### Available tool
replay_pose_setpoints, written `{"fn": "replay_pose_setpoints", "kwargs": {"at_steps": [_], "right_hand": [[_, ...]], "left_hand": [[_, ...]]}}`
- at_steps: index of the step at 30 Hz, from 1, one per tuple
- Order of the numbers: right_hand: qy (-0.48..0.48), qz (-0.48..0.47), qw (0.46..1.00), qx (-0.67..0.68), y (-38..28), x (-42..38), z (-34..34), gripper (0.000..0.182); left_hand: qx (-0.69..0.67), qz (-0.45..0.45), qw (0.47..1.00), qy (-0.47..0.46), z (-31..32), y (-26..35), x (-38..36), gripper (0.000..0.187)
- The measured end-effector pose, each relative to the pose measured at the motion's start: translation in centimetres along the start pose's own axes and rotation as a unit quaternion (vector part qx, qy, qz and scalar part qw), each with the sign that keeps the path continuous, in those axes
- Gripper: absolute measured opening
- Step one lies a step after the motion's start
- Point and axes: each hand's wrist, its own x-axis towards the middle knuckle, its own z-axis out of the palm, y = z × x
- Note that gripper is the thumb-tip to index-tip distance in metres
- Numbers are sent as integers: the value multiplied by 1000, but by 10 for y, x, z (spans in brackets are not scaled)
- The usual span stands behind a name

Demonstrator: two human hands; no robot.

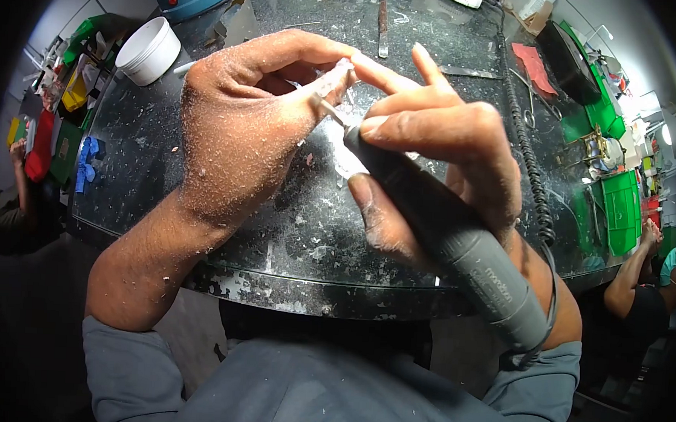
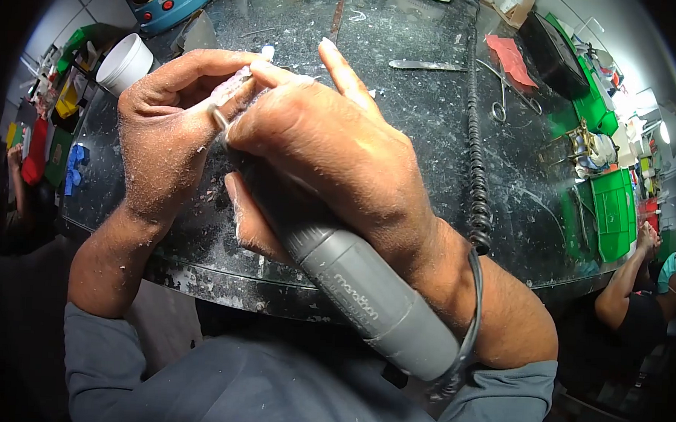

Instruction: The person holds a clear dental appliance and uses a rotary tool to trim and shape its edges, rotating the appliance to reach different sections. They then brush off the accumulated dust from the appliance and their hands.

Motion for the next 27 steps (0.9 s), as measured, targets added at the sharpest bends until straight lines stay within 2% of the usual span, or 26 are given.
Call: {"fn": "replay_pose_setpoints", "kwargs": {"at_steps": [6, 13, 16, 18, 21, 24, 27], "right_hand": [[4, 15, 1000, 11, -3, 1, -4, 44], [-7, -8, 1000, -1, 1, 0, -1, 46], [21, -2, 1000, -15, 0, 0, -2, 48], [16, 17, 1000, -11, -1, 0, -3, 49], [-4, -15, 999, -30, 3, 2, 0, 52], [12, 16, 1000, -16, 2, 0, 0, 53], [3, 1, 1000, -18, 4, 1, -1, 53]], "left_hand": [[5, 32, 999, -11, -2, 0, -2, 17], [-17, -2, 1000, -13, -1, 1, -1, 18], [-80, 9, 996, -48, -1, 1, -1, 19], [-149, -14, 987, -65, 0, 0, 0, 18], [-134, -7, 990, -48, 3, 0, -1, 14], [-162, -13, 985, -50, 3, -5, -3, 13], [-139, 2, 989, -53, 3, -4, -3, 14]]}}
